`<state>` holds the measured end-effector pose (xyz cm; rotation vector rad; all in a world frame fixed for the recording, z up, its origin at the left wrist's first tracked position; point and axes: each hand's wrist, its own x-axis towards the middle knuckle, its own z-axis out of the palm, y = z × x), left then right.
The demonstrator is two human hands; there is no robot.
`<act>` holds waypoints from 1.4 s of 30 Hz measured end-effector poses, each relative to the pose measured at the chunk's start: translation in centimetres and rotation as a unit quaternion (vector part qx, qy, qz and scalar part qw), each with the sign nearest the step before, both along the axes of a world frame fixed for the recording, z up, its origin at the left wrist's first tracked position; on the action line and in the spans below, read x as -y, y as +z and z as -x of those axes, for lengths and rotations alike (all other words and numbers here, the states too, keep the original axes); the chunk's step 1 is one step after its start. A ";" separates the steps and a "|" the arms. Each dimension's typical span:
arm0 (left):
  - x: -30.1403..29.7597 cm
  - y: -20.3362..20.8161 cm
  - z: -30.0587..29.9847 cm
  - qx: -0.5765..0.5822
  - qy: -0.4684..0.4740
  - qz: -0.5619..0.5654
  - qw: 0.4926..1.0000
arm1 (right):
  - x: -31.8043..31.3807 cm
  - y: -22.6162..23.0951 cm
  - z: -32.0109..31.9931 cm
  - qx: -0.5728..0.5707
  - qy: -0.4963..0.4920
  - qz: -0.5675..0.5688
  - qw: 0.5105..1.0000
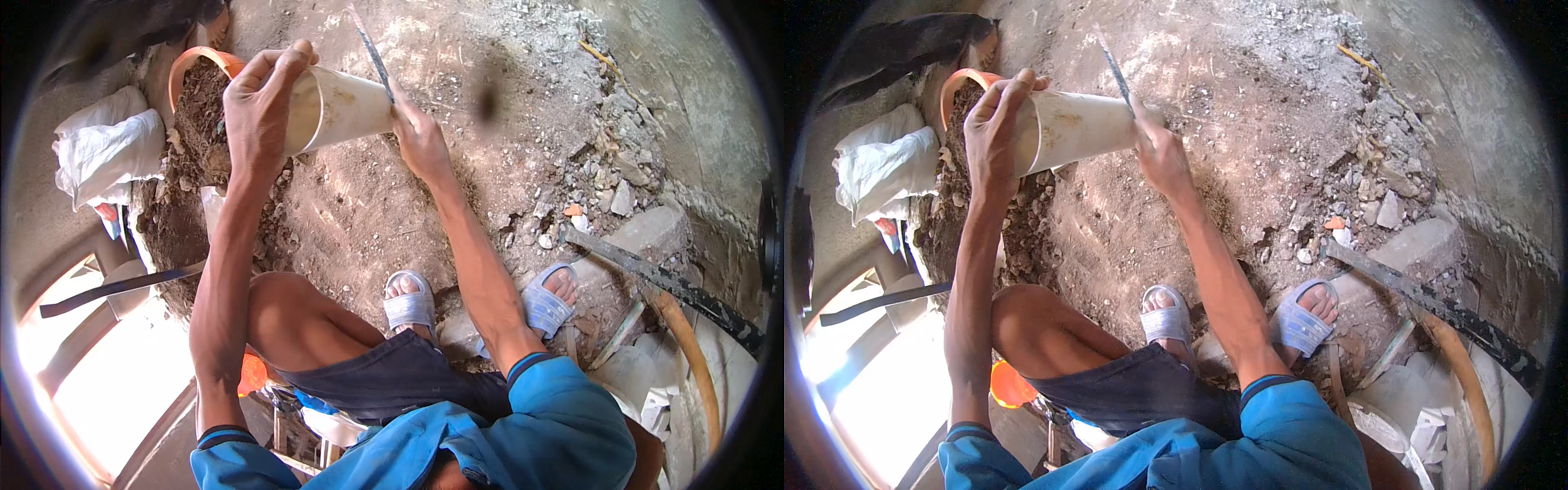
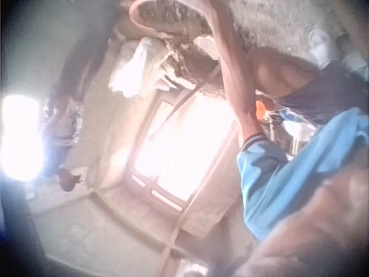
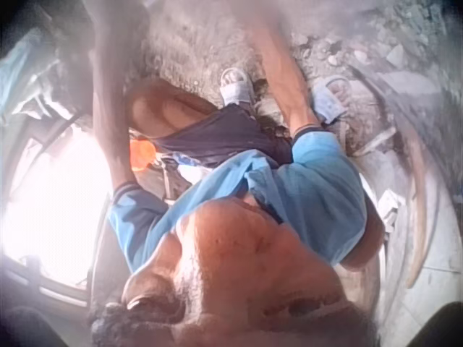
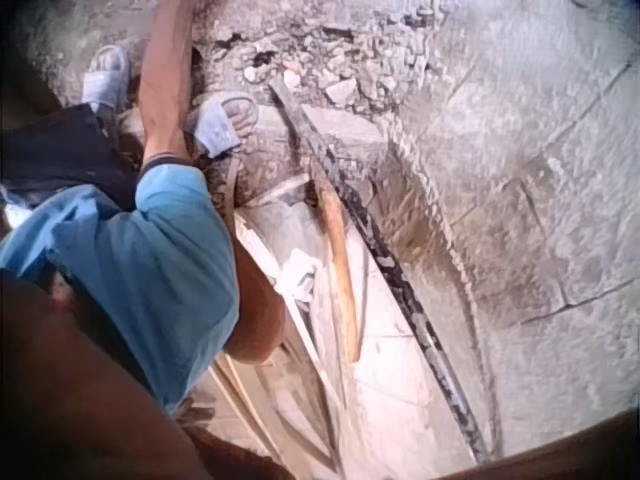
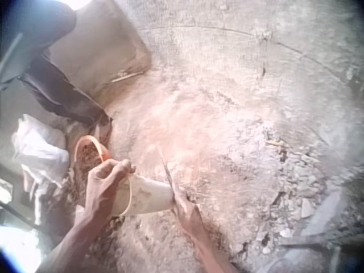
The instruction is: The person cuts a white plastic pipe using a hand saw and then clears debris from the edges of the cut by hand.
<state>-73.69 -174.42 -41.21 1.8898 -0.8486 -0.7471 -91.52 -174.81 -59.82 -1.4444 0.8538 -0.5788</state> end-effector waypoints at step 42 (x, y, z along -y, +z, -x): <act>0.2 -0.1 0.2 -0.009 0.022 0.026 0.999 | -3.0 -1.5 -0.2 0.071 -0.102 0.060 0.990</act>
